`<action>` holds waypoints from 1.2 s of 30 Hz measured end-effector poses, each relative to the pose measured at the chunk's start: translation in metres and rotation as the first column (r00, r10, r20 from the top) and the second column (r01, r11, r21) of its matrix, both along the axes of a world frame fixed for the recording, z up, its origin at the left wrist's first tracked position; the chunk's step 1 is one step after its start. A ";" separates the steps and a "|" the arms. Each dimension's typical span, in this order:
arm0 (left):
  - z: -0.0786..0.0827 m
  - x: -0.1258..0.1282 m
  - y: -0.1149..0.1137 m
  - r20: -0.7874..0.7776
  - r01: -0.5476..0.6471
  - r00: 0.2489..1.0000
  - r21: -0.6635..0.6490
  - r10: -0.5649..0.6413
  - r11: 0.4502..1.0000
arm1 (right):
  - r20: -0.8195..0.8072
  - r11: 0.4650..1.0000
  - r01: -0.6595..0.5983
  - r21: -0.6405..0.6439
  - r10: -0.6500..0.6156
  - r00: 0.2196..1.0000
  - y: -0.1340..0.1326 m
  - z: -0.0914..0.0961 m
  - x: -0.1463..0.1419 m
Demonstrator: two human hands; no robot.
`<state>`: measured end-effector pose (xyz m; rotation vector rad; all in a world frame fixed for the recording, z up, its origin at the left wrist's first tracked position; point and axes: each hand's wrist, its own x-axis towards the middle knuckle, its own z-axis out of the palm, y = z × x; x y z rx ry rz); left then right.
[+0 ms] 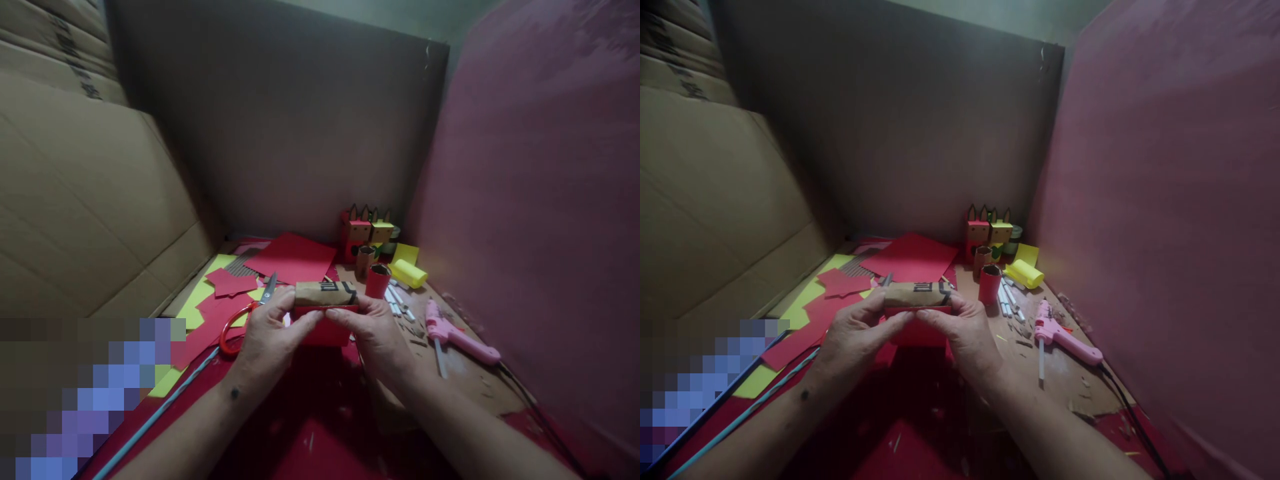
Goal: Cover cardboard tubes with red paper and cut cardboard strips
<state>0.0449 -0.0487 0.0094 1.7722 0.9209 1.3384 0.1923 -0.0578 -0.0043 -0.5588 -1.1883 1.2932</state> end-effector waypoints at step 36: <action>0.000 -0.008 0.007 0.072 0.031 0.997 -0.111 -0.023 0.993 | 0.137 0.998 -0.044 0.034 0.039 0.990 0.009 0.000 0.014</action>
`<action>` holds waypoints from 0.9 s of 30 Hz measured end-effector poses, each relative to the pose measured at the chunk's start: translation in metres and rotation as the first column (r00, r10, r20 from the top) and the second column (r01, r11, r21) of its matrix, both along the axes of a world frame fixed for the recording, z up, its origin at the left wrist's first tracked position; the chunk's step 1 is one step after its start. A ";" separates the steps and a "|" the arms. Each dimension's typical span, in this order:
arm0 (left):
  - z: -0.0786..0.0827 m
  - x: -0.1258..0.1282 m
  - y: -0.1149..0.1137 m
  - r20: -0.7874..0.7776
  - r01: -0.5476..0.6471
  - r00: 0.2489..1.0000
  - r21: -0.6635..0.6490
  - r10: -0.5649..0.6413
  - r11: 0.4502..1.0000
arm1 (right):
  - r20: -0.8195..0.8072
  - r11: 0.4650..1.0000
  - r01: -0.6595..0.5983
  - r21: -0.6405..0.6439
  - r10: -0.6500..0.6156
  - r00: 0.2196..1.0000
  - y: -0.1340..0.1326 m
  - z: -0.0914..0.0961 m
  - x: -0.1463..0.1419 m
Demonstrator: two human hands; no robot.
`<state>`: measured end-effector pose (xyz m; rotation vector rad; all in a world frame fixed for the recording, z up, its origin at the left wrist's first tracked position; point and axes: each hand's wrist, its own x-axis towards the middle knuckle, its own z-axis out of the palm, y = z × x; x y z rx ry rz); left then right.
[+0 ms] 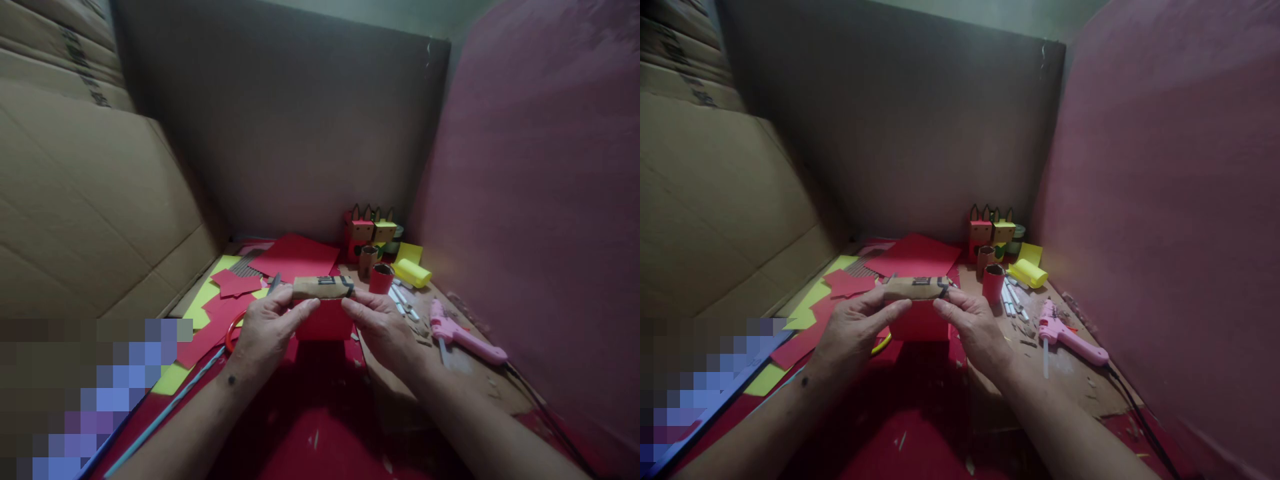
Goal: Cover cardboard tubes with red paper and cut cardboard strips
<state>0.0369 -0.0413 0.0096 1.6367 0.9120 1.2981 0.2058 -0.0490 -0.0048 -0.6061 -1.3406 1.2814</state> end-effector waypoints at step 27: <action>-0.003 -0.005 -0.006 -0.010 -0.268 0.963 0.126 0.271 0.955 | 0.026 0.907 0.417 0.055 -0.419 0.908 -0.004 0.003 0.001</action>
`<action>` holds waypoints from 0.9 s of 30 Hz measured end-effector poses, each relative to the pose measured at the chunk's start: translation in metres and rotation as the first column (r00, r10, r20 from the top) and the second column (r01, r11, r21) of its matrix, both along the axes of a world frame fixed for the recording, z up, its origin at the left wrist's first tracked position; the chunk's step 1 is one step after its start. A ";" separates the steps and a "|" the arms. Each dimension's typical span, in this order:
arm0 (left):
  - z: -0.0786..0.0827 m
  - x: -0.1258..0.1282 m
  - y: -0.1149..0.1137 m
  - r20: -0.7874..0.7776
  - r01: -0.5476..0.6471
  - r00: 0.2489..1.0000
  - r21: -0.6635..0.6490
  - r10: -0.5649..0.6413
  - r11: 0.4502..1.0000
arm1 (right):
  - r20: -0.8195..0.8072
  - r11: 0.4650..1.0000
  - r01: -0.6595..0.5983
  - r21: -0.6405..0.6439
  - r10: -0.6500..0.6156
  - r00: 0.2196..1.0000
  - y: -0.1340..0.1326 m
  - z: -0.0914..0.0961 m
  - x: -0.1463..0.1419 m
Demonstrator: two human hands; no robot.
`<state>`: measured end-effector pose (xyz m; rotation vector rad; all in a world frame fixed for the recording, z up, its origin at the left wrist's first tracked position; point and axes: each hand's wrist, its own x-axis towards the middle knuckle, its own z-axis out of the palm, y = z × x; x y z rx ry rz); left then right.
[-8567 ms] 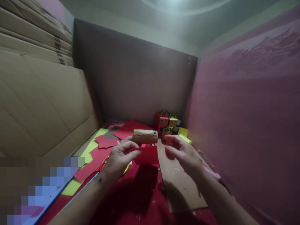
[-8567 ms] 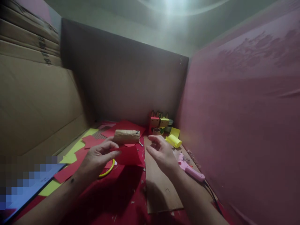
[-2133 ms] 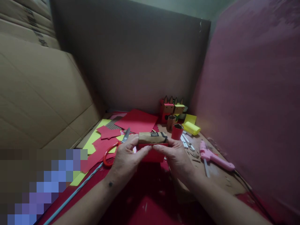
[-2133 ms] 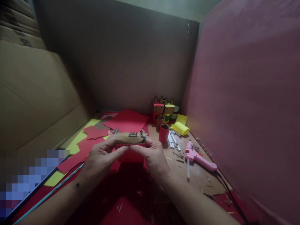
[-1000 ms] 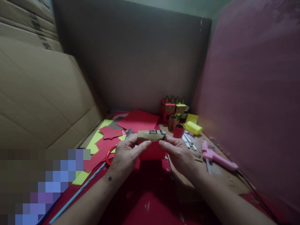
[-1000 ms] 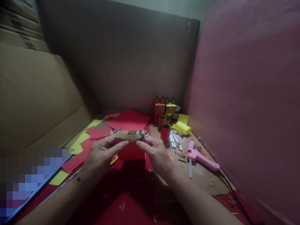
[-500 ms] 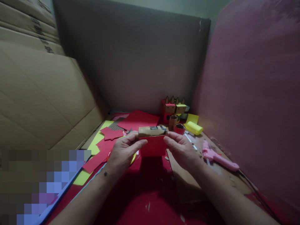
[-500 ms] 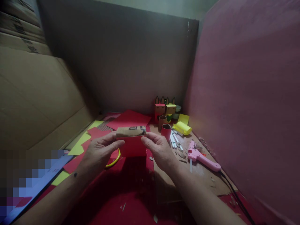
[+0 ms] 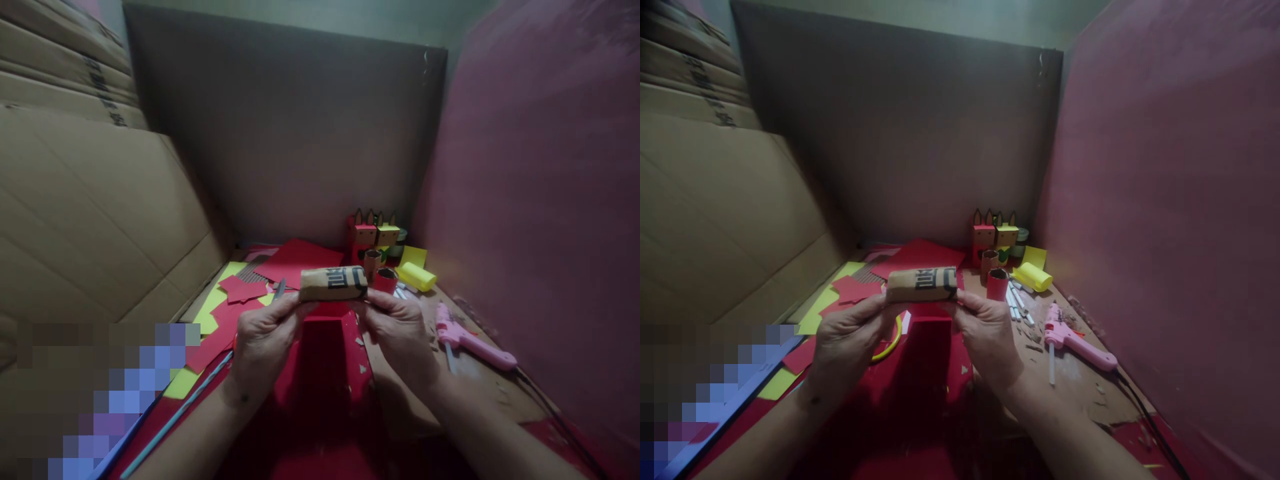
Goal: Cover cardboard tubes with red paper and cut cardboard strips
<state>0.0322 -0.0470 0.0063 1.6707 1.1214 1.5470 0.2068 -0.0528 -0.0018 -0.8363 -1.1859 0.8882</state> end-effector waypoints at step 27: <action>0.010 -0.001 0.004 0.041 0.376 0.926 -0.012 -0.375 0.926 | -0.018 0.926 -0.361 0.113 0.365 0.931 0.010 -0.005 0.008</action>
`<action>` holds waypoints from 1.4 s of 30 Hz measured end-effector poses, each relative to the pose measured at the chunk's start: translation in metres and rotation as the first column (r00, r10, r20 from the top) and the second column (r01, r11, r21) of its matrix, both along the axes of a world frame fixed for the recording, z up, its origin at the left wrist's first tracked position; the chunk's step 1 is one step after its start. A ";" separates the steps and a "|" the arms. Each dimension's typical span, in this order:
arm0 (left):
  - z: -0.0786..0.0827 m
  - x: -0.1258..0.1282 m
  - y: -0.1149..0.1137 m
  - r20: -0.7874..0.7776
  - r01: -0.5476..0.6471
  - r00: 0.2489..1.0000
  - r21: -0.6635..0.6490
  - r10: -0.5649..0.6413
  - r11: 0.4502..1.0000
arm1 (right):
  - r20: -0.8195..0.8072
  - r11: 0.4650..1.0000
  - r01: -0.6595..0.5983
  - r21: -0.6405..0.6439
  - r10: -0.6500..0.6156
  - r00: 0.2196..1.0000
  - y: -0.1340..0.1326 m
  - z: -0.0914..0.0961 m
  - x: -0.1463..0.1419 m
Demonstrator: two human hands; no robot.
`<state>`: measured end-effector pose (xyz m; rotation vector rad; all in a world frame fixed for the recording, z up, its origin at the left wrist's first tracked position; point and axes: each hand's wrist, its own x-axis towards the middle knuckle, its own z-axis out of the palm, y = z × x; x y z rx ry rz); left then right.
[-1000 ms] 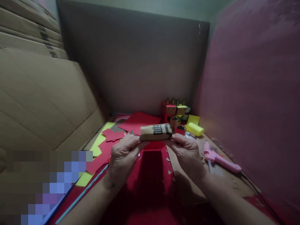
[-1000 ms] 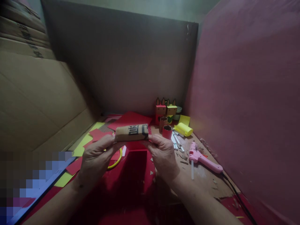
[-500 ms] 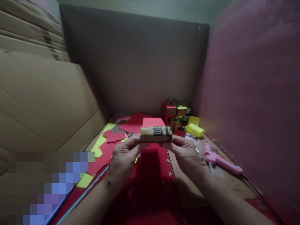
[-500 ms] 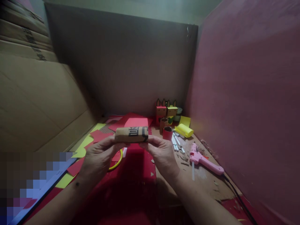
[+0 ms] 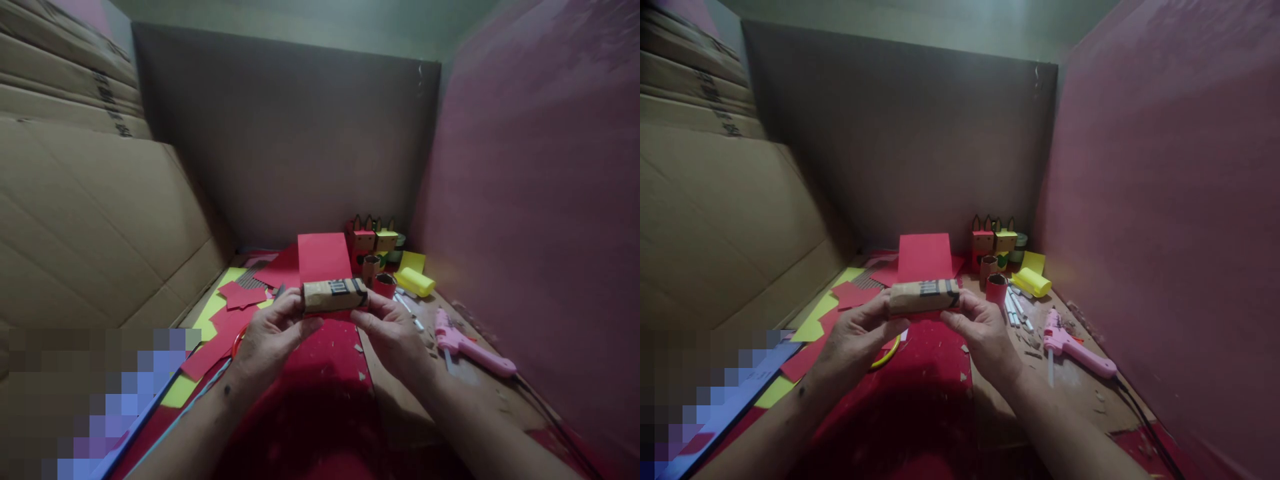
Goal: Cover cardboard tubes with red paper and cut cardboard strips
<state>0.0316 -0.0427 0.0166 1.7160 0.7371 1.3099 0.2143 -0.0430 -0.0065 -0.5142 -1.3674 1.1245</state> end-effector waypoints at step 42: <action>-0.011 -0.002 0.000 0.051 -0.097 0.994 0.077 0.094 0.992 | -0.209 0.957 -0.158 -0.244 0.107 0.972 -0.006 0.006 -0.005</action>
